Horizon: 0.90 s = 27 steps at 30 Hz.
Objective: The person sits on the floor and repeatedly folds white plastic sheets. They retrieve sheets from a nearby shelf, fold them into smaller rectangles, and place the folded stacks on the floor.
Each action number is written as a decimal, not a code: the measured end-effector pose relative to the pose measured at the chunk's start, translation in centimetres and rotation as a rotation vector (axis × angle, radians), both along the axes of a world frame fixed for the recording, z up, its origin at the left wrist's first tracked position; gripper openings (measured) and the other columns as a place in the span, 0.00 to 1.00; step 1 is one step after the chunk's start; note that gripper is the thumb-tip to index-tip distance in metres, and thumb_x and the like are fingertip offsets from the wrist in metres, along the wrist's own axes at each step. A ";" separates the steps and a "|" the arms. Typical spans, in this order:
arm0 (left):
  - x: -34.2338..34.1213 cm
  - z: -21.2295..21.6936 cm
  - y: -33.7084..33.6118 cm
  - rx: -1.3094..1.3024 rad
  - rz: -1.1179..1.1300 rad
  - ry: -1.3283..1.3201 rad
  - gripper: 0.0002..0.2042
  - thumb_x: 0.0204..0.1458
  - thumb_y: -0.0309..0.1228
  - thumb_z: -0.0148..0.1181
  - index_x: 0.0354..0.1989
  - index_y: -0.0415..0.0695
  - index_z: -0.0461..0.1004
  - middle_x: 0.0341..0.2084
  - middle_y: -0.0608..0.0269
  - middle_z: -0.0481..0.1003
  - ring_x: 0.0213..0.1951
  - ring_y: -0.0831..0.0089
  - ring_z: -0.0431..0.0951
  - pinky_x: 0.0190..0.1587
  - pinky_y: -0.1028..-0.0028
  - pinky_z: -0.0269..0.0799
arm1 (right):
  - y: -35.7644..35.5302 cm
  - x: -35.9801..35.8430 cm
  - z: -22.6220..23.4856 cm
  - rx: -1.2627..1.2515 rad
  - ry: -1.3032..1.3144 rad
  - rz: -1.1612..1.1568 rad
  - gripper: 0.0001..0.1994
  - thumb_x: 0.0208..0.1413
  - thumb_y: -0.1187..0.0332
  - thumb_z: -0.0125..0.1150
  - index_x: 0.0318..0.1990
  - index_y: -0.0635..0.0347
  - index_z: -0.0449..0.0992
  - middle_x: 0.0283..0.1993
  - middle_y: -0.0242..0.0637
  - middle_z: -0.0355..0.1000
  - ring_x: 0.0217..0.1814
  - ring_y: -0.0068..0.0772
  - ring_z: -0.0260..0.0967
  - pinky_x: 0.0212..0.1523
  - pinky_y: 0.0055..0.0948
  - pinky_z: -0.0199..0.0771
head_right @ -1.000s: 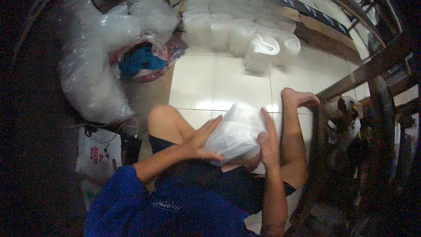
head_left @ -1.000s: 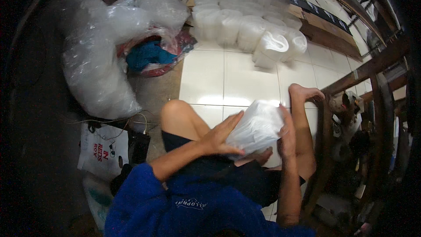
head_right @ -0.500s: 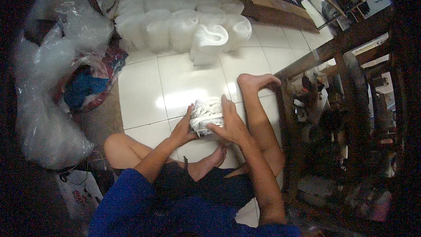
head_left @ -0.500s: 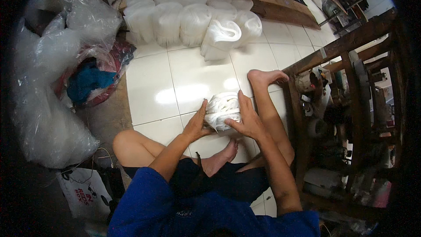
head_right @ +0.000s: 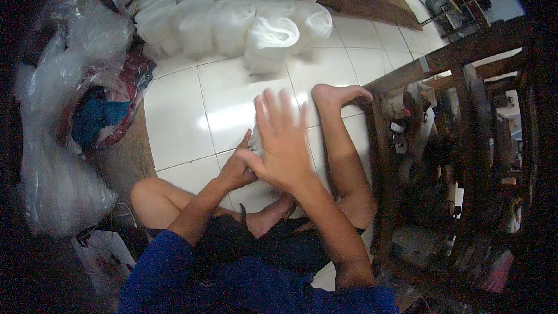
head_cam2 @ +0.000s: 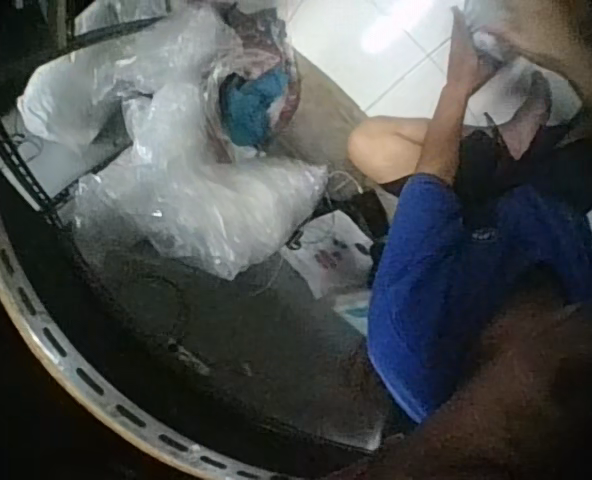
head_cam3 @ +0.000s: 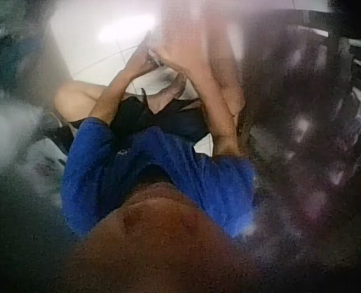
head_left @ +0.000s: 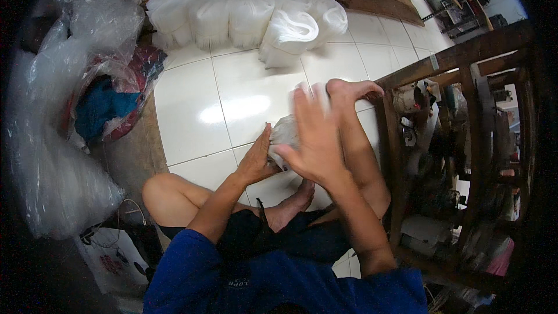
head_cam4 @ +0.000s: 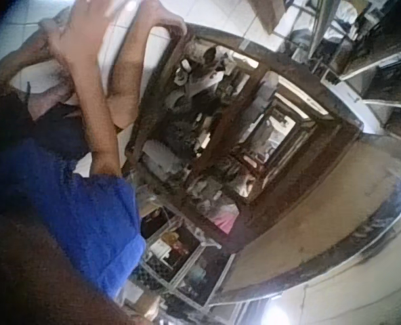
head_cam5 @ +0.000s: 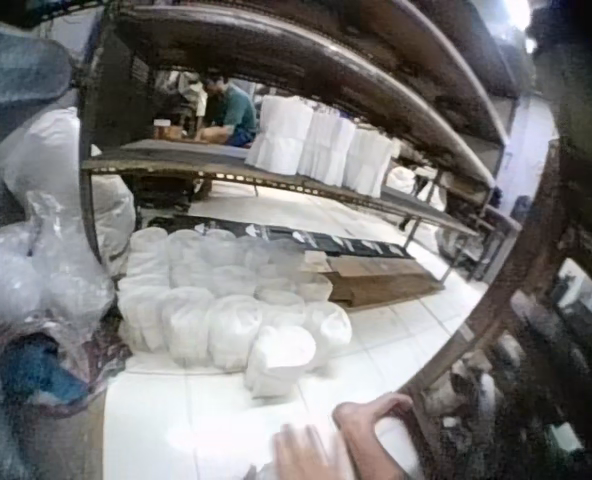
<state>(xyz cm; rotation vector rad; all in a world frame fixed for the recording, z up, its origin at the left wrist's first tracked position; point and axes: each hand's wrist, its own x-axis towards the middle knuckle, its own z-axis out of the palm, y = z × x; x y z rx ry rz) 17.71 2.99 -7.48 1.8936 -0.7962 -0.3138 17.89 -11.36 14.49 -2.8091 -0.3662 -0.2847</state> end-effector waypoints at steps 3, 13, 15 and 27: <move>0.4 0.9 0.0 0.110 -0.096 0.067 0.59 0.38 0.43 0.74 0.71 0.38 0.33 0.69 0.39 0.42 0.69 0.47 0.51 0.68 0.62 0.55 | -0.6 -0.8 -6.3 -0.190 0.136 -0.036 0.44 0.53 0.35 0.48 0.65 0.66 0.59 0.68 0.56 0.55 0.72 0.63 0.44 0.68 0.66 0.34; 0.4 2.7 4.2 0.232 -0.247 -0.108 0.46 0.46 0.39 0.67 0.69 0.33 0.45 0.67 0.37 0.49 0.69 0.48 0.50 0.71 0.60 0.43 | -0.7 0.9 -2.8 -0.059 0.233 -0.100 0.43 0.52 0.48 0.59 0.68 0.68 0.52 0.69 0.62 0.49 0.74 0.61 0.42 0.71 0.58 0.36; -0.5 1.3 4.6 0.180 -0.178 -0.143 0.43 0.47 0.35 0.66 0.68 0.33 0.48 0.67 0.38 0.50 0.68 0.48 0.51 0.71 0.60 0.45 | -1.9 0.9 2.8 -0.109 0.005 -0.031 0.40 0.52 0.56 0.61 0.66 0.73 0.51 0.65 0.59 0.55 0.69 0.57 0.49 0.70 0.50 0.42; -2.0 22.8 22.4 0.152 0.642 -0.494 0.21 0.50 0.32 0.65 0.52 0.37 0.73 0.54 0.47 0.72 0.57 0.53 0.71 0.61 0.62 0.65 | -3.5 0.5 -7.3 -0.276 0.196 -0.108 0.39 0.56 0.50 0.53 0.68 0.68 0.51 0.64 0.55 0.58 0.68 0.54 0.52 0.69 0.52 0.43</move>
